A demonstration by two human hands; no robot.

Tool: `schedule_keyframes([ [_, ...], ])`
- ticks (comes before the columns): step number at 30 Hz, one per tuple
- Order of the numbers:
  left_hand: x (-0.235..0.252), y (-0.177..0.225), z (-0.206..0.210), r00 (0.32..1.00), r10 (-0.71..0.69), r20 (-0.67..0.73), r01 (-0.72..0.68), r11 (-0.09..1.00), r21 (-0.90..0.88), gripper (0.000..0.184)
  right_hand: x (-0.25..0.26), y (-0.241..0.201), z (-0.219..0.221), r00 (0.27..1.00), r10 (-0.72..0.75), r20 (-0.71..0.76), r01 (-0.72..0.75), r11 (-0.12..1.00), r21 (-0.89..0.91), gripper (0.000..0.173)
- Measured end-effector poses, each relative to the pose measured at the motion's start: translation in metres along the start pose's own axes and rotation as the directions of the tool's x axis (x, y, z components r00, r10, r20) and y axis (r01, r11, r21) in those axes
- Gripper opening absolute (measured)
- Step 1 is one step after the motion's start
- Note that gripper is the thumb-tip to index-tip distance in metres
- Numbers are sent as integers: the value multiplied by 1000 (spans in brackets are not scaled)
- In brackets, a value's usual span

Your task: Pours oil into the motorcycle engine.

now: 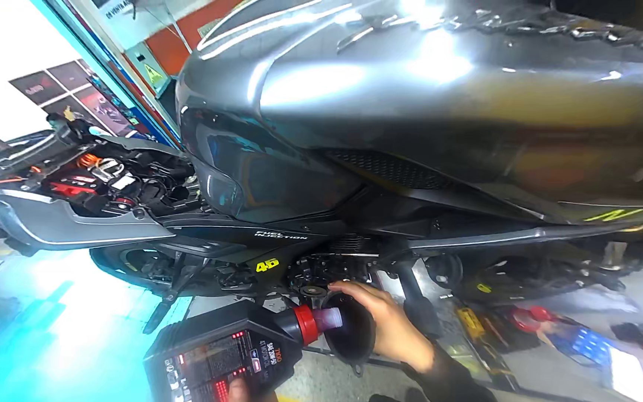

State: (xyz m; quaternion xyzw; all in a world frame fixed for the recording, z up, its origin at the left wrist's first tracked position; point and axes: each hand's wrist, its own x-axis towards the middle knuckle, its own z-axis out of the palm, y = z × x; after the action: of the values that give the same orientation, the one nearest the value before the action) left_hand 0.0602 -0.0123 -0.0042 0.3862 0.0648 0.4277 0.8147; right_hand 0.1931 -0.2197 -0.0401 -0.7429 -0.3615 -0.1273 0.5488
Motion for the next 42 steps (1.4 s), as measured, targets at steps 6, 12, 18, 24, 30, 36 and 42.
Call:
schedule_keyframes([
  [6, -6, 1, -3, 999, -25, -45, 25, 1000, 6, 48, -4, 8, 4, 998, -10, -55, 7, 998, -61, 66],
  [12, -4, -4, -6, 991, -51, -122, 41, 996, -85, 63, -2, 0, -2, 999, 38, 15, -38, 999, 1, 67],
  [18, -8, -6, -9, 984, -96, -151, 82, 992, -95, 58, -5, 3, -1, 998, 16, -53, -17, 1000, -26, 64],
  [24, -5, -9, -8, 985, -120, -127, 116, 993, -38, 55, -6, 10, 0, 996, 17, -88, -17, 1000, -5, 62],
  [30, 3, -18, -30, 987, -145, -64, 141, 988, -61, 54, -5, 7, -4, 999, 25, -48, -25, 1000, 15, 65],
  [36, 9, -29, -54, 985, -162, -53, 155, 981, -119, 54, -4, 5, -4, 998, 22, -56, -20, 999, 34, 65],
  [42, -1, -11, -8, 976, -198, -89, 187, 975, -121, 50, -6, 4, -5, 997, 24, -67, -22, 999, 24, 66],
])
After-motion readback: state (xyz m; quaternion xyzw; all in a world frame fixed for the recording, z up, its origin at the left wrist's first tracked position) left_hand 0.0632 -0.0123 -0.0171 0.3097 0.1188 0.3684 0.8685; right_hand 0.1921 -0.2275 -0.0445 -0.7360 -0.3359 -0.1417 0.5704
